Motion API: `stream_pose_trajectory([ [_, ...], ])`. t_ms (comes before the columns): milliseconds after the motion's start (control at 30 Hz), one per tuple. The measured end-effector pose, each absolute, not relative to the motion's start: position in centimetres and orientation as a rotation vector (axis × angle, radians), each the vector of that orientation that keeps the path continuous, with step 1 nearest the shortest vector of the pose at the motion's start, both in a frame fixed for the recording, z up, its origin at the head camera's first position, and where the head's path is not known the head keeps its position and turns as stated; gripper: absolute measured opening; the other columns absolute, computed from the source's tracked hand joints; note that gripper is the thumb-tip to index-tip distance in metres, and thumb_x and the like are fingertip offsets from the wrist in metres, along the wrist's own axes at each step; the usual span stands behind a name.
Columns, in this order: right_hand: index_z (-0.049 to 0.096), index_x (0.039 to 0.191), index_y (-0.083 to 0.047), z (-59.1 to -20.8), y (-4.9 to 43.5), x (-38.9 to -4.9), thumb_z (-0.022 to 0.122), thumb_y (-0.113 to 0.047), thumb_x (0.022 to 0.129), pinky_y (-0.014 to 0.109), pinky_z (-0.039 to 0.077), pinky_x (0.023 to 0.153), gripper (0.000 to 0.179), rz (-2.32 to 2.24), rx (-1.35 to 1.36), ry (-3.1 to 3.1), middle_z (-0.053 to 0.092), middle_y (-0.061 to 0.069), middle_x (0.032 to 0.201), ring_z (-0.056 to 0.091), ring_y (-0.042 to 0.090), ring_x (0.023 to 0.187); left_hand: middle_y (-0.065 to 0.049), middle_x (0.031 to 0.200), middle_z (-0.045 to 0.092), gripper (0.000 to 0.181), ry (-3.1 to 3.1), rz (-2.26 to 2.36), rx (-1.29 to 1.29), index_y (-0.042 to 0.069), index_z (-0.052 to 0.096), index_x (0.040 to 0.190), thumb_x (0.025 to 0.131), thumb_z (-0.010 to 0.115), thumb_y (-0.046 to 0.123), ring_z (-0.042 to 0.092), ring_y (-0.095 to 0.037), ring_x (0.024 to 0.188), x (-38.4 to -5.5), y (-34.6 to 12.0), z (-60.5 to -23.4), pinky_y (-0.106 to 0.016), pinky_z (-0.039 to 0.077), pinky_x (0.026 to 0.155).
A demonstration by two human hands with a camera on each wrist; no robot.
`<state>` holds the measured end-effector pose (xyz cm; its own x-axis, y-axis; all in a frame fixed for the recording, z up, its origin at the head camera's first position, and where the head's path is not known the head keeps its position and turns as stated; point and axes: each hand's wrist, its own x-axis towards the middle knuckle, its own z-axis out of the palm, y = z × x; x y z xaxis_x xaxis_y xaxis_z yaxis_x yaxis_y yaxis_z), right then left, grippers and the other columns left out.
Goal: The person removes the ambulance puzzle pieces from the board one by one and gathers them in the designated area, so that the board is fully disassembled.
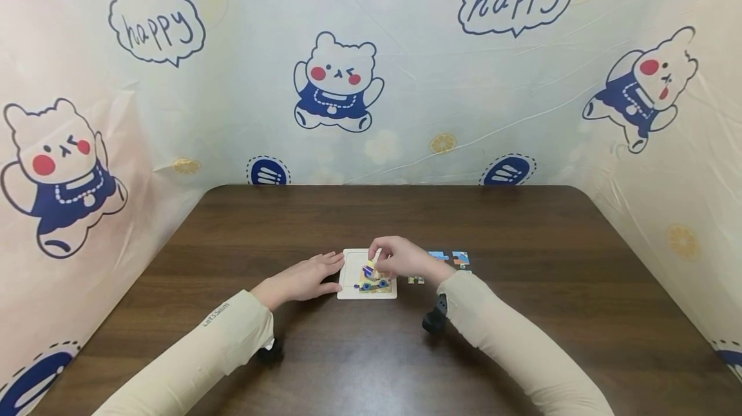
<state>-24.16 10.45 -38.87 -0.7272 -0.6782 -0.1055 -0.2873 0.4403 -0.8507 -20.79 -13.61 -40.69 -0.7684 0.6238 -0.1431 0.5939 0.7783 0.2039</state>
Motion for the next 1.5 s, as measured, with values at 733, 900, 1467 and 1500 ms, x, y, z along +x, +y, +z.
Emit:
stream_pose_trajectory([
  [733,0.057,0.097,-0.003,-38.9,16.3,-23.4,0.057,0.002,0.087,0.036,0.047,0.049,0.011,-1.192,-0.718,2.297,0.057,0.016,0.071,0.049,0.021,0.054,-0.016,0.143,0.034,0.059,2.774,0.174,0.928,-0.003,0.040,0.136,0.092,0.055,0.033,0.027,-0.030,0.132,-20.9,-13.6,-40.9,-0.040,0.022,0.107],
  [900,0.056,0.095,-0.002,-39.2,17.0,-23.3,0.056,0.004,0.086,0.033,0.045,0.044,0.011,-1.149,-0.729,2.275,0.055,0.014,0.068,0.049,0.020,0.053,-0.017,0.143,0.034,0.059,2.775,0.178,0.933,-0.003,0.040,0.136,0.092,0.055,0.033,0.027,-0.030,0.132,-20.8,-13.6,-40.9,-0.040,0.022,0.107],
  [1467,0.057,0.092,-0.002,-40.4,18.2,-22.9,0.055,0.004,0.086,0.026,0.043,0.041,0.008,-1.004,-0.700,2.229,0.054,0.007,0.064,0.049,0.015,0.051,-0.019,0.142,0.034,0.059,2.774,0.198,0.967,-0.005,0.040,0.136,0.093,0.055,0.032,0.028,-0.032,0.132,-20.8,-13.6,-40.7,-0.042,0.023,0.106],
  [1500,0.057,0.092,-0.002,-40.4,18.2,-22.9,0.055,0.004,0.086,0.026,0.043,0.041,0.008,-1.002,-0.696,2.232,0.054,0.007,0.064,0.049,0.016,0.051,-0.019,0.142,0.034,0.059,2.774,0.199,0.968,-0.005,0.040,0.136,0.092,0.056,0.032,0.028,-0.032,0.132,-20.8,-13.6,-40.7,-0.042,0.023,0.106],
])
